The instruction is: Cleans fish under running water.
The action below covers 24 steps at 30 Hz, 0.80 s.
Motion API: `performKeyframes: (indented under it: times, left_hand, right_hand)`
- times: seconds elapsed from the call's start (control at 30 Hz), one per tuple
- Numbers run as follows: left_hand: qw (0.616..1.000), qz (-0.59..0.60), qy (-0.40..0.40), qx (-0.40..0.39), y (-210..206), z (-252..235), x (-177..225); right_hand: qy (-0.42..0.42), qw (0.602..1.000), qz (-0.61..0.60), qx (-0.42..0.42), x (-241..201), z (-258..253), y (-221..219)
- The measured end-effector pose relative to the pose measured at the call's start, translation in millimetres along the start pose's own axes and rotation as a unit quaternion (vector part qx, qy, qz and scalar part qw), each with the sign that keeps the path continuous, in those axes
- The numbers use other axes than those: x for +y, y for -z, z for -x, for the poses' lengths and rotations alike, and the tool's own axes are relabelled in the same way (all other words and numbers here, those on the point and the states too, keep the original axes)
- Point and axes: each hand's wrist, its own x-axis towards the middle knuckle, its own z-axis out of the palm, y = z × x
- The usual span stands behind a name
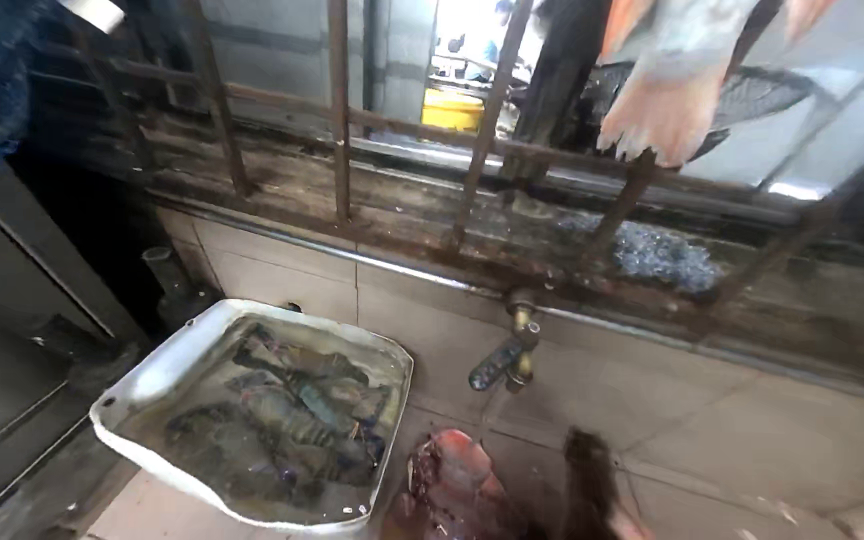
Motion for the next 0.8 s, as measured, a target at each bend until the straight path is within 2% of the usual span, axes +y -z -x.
performKeyframes:
  times: [0.07,0.1,0.13,0.17,0.2,0.23,0.27,0.33,0.4,0.47,0.53,0.6,0.63,0.7,0.77,0.8]
  left_hand:
    - [0.999,0.053,-0.007,-0.01,3.9,2.5,-5.4]
    - [0.998,0.064,-0.004,-0.016,4.6,6.0,-6.4]
    - [0.997,0.073,0.0,-0.016,4.2,8.1,-5.9]
    - [0.997,0.077,0.003,-0.015,3.4,9.7,-4.0]
    - [0.996,0.088,0.009,-0.01,2.4,10.7,-1.3]
    - [0.994,0.105,0.016,-0.003,0.4,11.2,2.4]
    - [0.991,0.129,0.022,0.004,-0.9,12.6,6.1]
    - [0.98,0.191,0.047,0.009,-1.9,14.7,16.5]
    - [0.967,0.235,0.096,0.003,-7.4,15.5,33.4]
    - [0.957,0.253,0.14,0.015,-15.3,23.5,45.0]
    - [0.945,0.283,0.16,0.023,-18.9,24.9,49.6]
    - [0.935,0.309,0.169,0.03,-27.1,24.8,50.7]
    - [0.935,0.31,0.169,0.033,-31.7,26.3,48.0]
    - [0.943,0.289,0.164,0.031,-33.4,31.1,37.4]
    - [0.965,0.227,0.128,0.019,-27.5,29.1,29.9]
    - [0.981,0.169,0.099,0.012,-25.7,26.9,28.4]
  right_hand:
    - [-0.014,0.991,0.13,0.015,42.2,-20.6,-40.6]
    - [-0.015,0.968,0.249,-0.036,56.9,-29.9,-59.4]
    - [-0.007,0.917,0.387,-0.098,67.6,-40.8,-75.7]
    - [-0.005,0.848,0.512,-0.138,70.3,-49.8,-91.2]
    - [-0.005,0.787,0.6,-0.14,70.1,-58.4,-101.6]
    - [0.002,0.754,0.649,-0.104,67.3,-66.5,-105.2]
    - [0.019,0.739,0.671,-0.047,65.4,-73.5,-103.5]
    - [0.092,0.732,0.675,0.009,60.7,-68.3,-101.1]
    - [0.128,0.727,0.673,-0.046,63.0,-51.8,-99.2]
    - [0.029,0.703,0.705,-0.089,54.5,-52.5,-91.5]
    - [-0.045,0.701,0.709,-0.063,35.6,-64.5,-90.4]
    - [-0.038,0.722,0.686,-0.085,31.2,-57.2,-88.9]
    - [-0.016,0.717,0.688,-0.111,40.2,-52.6,-82.4]
    - [-0.02,0.689,0.717,-0.104,45.4,-53.9,-66.3]
    - [-0.021,0.673,0.737,-0.065,35.0,-65.2,-60.9]
    - [0.005,0.674,0.735,-0.076,33.1,-63.8,-64.7]
